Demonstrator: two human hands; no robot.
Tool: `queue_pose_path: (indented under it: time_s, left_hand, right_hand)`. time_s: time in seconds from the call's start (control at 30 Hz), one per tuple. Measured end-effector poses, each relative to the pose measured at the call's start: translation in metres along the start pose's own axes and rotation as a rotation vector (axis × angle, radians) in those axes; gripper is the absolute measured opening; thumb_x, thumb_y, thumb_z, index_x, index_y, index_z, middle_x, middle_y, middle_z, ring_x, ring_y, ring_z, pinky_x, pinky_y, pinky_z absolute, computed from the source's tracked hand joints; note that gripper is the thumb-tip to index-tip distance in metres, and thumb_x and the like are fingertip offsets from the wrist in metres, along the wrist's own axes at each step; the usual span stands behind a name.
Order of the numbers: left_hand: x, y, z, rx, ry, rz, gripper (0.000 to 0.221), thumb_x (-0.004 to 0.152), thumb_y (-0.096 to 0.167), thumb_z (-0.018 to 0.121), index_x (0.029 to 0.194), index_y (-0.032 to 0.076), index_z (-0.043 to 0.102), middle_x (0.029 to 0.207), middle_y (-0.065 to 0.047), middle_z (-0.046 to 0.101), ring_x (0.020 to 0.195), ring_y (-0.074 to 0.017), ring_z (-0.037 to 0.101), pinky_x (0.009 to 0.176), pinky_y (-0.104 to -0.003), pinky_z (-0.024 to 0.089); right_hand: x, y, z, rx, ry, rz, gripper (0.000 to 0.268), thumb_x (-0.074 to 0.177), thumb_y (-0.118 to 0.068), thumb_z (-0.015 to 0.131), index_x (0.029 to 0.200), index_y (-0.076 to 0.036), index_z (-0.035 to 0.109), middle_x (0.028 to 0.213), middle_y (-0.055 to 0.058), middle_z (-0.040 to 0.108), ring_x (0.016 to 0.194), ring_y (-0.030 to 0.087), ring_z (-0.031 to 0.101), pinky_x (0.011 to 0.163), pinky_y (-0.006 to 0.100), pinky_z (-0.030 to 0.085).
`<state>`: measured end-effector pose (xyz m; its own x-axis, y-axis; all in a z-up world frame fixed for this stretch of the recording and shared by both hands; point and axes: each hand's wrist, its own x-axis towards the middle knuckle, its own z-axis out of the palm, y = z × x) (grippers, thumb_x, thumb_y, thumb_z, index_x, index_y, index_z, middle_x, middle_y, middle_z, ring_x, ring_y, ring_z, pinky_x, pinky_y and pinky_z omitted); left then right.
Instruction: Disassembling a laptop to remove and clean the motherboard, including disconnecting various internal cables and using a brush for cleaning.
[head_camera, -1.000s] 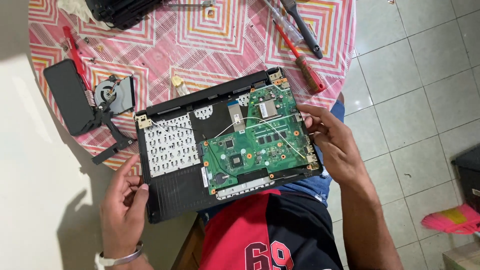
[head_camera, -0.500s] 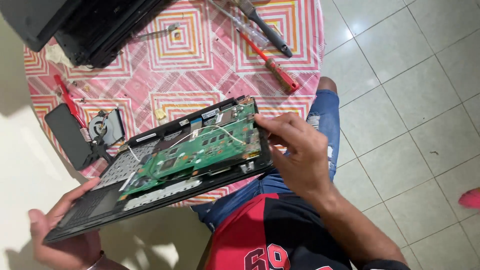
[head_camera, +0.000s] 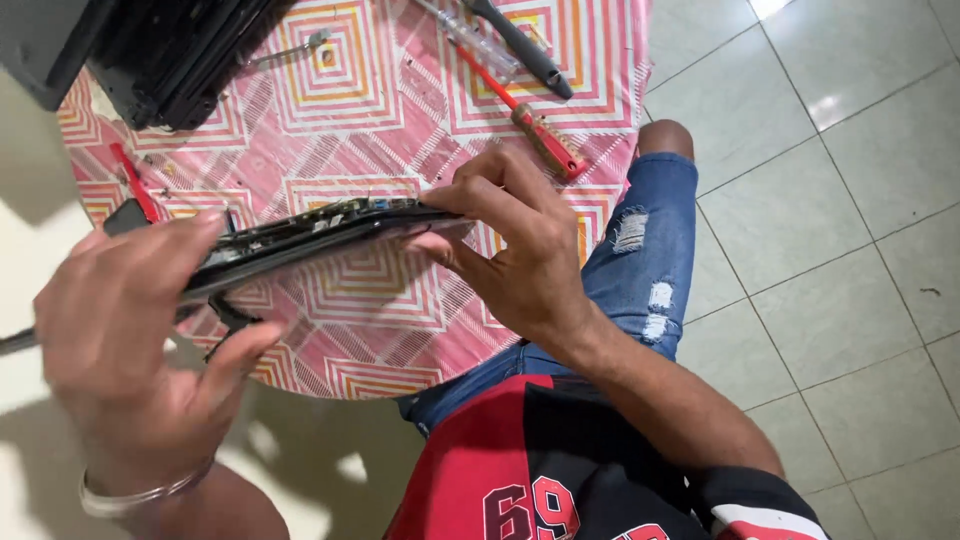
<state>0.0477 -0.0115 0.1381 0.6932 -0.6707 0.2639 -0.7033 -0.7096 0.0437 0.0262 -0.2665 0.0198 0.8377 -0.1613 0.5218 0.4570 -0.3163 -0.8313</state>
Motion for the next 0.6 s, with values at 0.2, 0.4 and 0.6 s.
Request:
queue_pose_path:
  time_s: [0.2,0.4,0.6]
  left_hand:
    - [0.004,-0.017,0.014,0.058,0.051,-0.068,0.046,0.101,0.046,0.076,0.108,0.0,0.074,0.11,-0.015,0.079,0.095,-0.0364,0.066,0.087,-0.047,0.039]
    - [-0.026,-0.014,0.002,-0.075,0.063,-0.13,0.036,0.098,0.031,0.073,0.104,-0.005,0.072,0.105,-0.019,0.076,0.096,-0.0358,0.065,0.107,-0.053,0.044]
    - [-0.062,-0.029,0.001,-0.166,0.236,-0.219,0.029,0.114,-0.007,0.065,0.085,-0.003,0.061,0.093,-0.021,0.071,0.093,-0.0333,0.069,0.112,-0.057,0.045]
  right_hand:
    - [-0.011,0.015,-0.023,0.098,-0.168,0.071,0.029,0.104,-0.015,0.068,0.13,-0.002,0.062,0.113,0.015,0.06,0.093,0.024,0.061,0.085,0.035,0.055]
    - [-0.035,0.046,-0.031,0.212,-0.385,0.156,0.036,0.108,-0.019,0.05,0.142,-0.005,0.055,0.136,0.018,0.059,0.129,0.034,0.06,0.109,0.045,0.048]
    - [-0.027,0.048,-0.018,0.288,-0.539,0.066,0.03,0.109,-0.009,0.05,0.134,0.003,0.06,0.119,0.018,0.069,0.108,0.034,0.071,0.088,0.04,0.056]
